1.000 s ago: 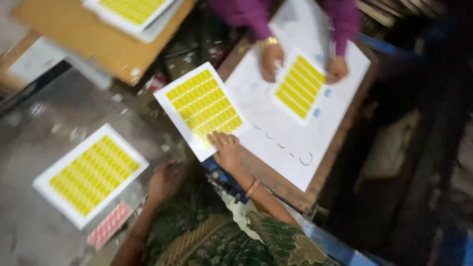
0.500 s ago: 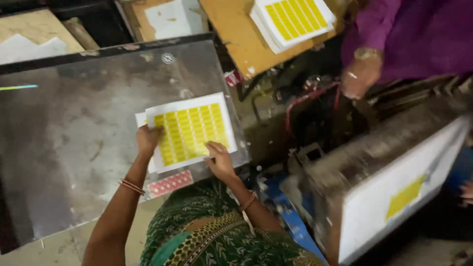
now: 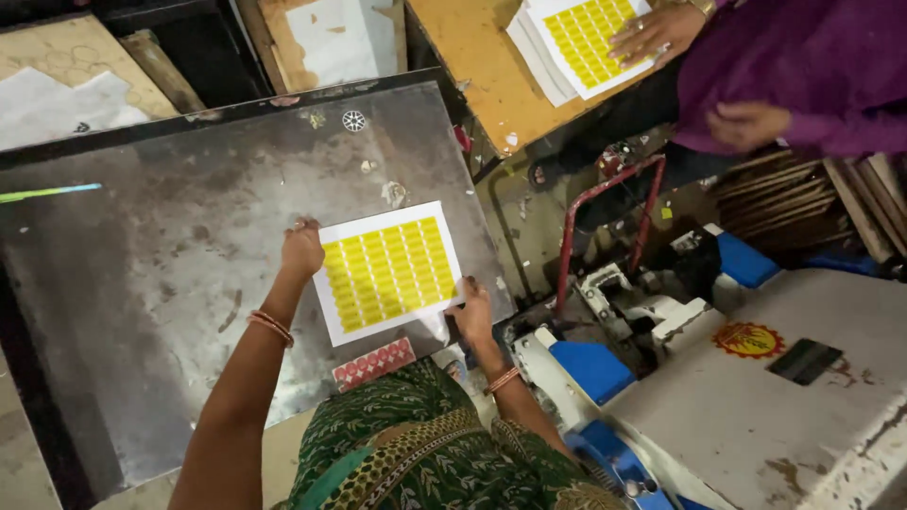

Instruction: Operating a manual or semi-automatic printing press by feeding and retrieving printed sheets.

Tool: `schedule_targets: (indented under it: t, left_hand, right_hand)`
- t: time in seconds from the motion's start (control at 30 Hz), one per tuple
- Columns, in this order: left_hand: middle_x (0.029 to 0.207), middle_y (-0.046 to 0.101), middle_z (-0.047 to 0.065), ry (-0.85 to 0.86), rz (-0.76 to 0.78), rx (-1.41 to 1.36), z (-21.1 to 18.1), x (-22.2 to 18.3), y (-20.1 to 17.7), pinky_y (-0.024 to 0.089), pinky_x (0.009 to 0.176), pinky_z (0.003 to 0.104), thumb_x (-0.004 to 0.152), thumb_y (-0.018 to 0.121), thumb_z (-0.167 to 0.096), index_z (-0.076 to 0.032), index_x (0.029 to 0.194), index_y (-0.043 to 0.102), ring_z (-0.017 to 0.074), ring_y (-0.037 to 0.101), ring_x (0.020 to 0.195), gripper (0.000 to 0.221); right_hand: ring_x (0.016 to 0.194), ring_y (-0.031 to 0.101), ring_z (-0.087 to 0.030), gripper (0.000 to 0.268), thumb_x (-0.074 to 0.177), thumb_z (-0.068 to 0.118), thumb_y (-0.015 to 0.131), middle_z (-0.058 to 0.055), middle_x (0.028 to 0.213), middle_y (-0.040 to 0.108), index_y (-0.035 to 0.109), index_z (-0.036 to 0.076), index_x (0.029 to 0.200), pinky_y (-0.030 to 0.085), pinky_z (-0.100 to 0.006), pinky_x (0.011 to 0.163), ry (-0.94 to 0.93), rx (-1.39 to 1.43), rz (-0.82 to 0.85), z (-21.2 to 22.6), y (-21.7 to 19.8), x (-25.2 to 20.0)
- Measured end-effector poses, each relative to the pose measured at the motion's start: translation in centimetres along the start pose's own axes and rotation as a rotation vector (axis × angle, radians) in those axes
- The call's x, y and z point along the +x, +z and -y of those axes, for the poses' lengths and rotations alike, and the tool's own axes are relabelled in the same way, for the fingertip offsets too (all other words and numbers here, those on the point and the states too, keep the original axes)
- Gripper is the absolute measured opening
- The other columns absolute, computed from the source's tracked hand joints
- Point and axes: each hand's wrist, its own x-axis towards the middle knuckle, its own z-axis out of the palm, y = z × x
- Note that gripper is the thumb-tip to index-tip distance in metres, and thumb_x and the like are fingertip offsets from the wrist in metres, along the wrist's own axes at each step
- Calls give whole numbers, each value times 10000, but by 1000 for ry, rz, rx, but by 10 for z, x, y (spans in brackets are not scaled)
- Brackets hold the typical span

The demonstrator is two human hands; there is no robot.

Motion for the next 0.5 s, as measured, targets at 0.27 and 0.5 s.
schedule_targets:
  t: [0.27,0.5]
  left_hand:
    - [1379,590,195,-63,-199,91,-22,1,-2,450,1006,543,858,630,-139,-69,1267,645,394,535,1278,415]
    - [1404,560,183,232,-174,-6,-245,-96,-7,438,978,608,902,691,-226,-127,1353,620,420,500,1276,467]
  right_hand:
    - [1154,567,-449,781,644,57,882,-254,1288,591,582,36,1365,476,-471,976,2,133,-81,-3,-31,-21]
    - [881,677,-248,382,761,42,817,-136,1042,699,727,49,1133,569,-360,787,282,444,-398,-142,-55,-108]
